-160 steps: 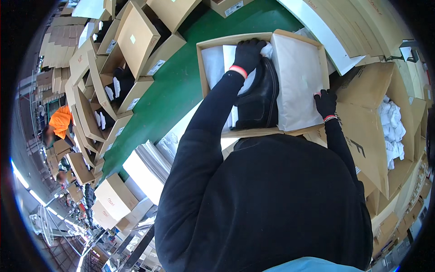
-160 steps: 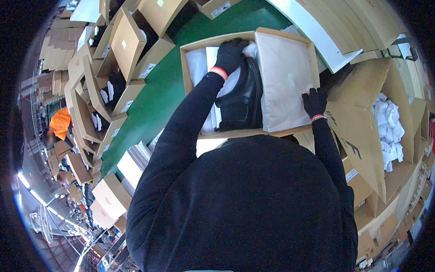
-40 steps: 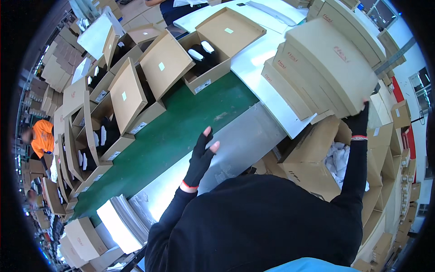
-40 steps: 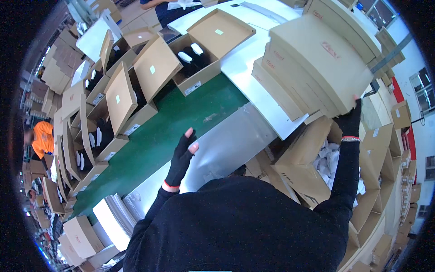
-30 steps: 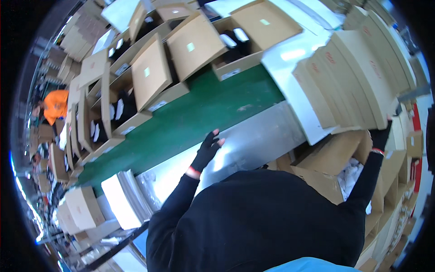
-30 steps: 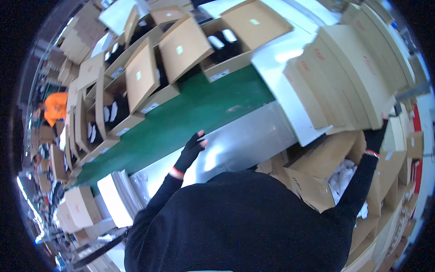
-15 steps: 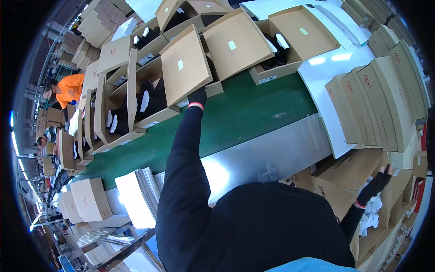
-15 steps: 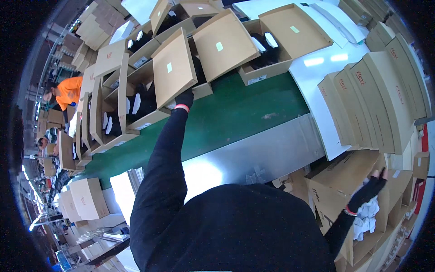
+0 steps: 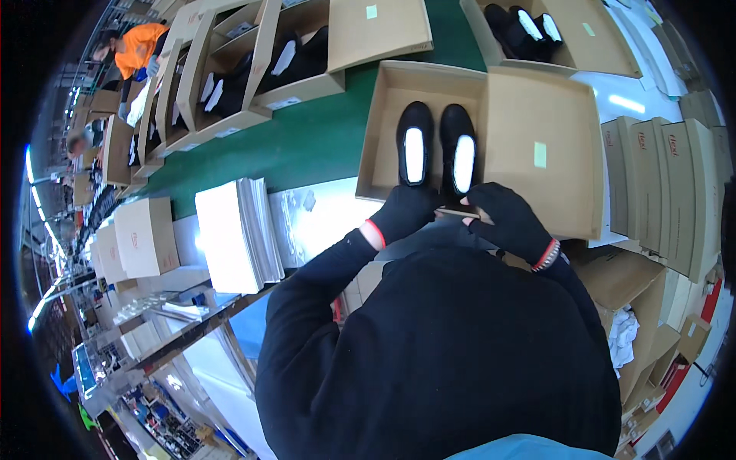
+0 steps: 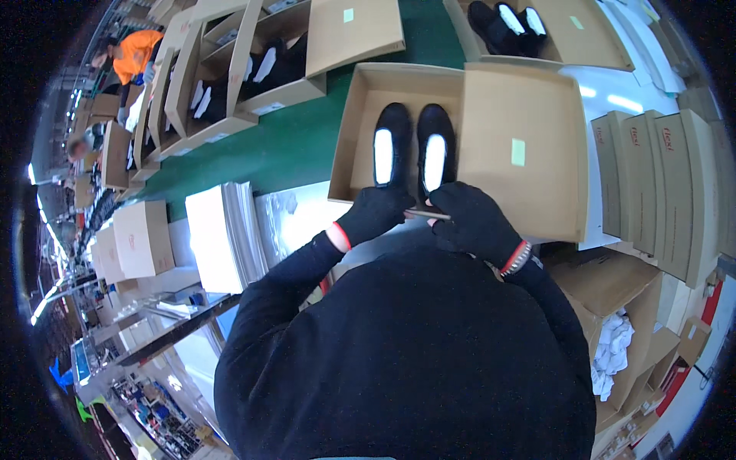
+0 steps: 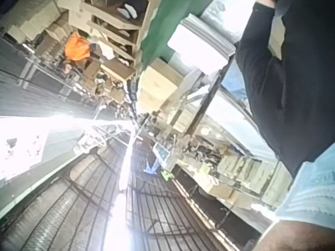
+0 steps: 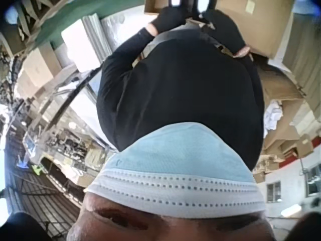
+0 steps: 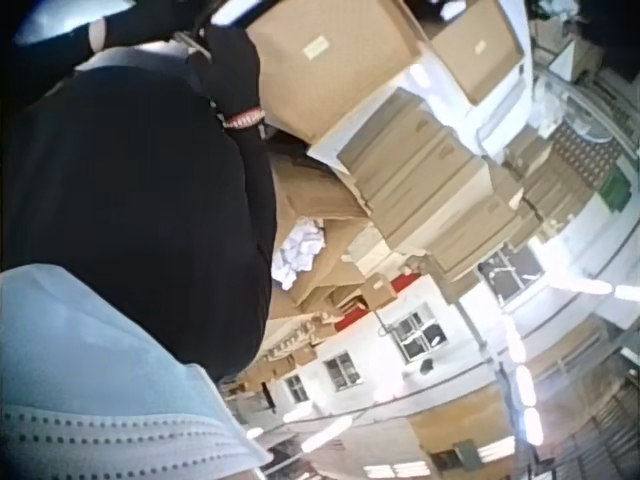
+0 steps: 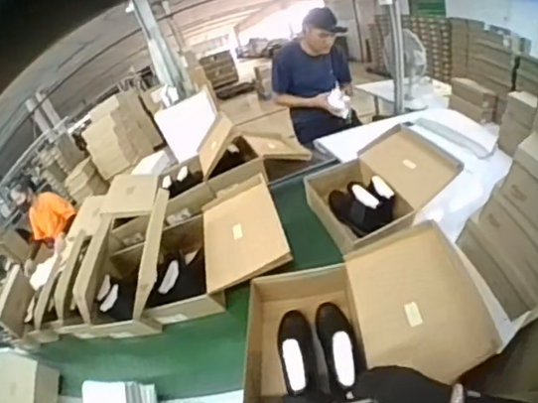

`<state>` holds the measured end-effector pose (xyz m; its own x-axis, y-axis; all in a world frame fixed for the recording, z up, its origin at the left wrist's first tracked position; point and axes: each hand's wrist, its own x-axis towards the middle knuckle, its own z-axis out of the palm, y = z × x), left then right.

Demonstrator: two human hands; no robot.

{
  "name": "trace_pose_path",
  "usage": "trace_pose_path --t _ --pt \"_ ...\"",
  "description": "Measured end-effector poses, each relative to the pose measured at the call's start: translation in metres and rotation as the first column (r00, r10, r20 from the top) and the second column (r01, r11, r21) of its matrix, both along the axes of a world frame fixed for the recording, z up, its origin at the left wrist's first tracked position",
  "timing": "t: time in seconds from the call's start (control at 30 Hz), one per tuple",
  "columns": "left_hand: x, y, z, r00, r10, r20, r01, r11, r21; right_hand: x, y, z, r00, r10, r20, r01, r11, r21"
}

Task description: The person places white tissue paper into cardboard boxes, inserts a pair of black shoes, adds white stuffing material, and closes the boxes. The process is repeated for multiple pairs of shoes on a green conveyor belt.

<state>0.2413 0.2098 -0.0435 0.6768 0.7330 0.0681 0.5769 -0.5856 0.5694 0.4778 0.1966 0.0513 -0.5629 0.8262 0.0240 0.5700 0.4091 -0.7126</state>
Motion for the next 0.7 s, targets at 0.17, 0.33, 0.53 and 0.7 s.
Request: trace_pose_path --t 0.17,0.33,0.53,0.7 --pt "0.005 0.005 0.057 0.865 0.459 0.2 -0.469 0.883 0.001 -0.013 -0.014 -0.053 0.969 0.151 0.197 -0.08 0.942 -0.327" --pt "0.052 0.016 0.028 0.858 0.499 -0.12 -0.498 0.866 0.045 -0.029 -0.033 -0.105 0.95 0.31 0.049 -0.303 0.946 -0.112" --pt "0.038 0.035 0.001 0.876 0.462 -0.141 -0.461 0.886 0.041 -0.041 -0.039 -0.122 0.964 0.196 0.18 -0.157 0.965 -0.209" --pt "-0.037 0.03 0.018 0.766 0.566 0.304 -0.535 0.824 -0.186 -0.039 -0.039 -0.118 0.965 0.164 0.206 -0.108 0.96 -0.259"
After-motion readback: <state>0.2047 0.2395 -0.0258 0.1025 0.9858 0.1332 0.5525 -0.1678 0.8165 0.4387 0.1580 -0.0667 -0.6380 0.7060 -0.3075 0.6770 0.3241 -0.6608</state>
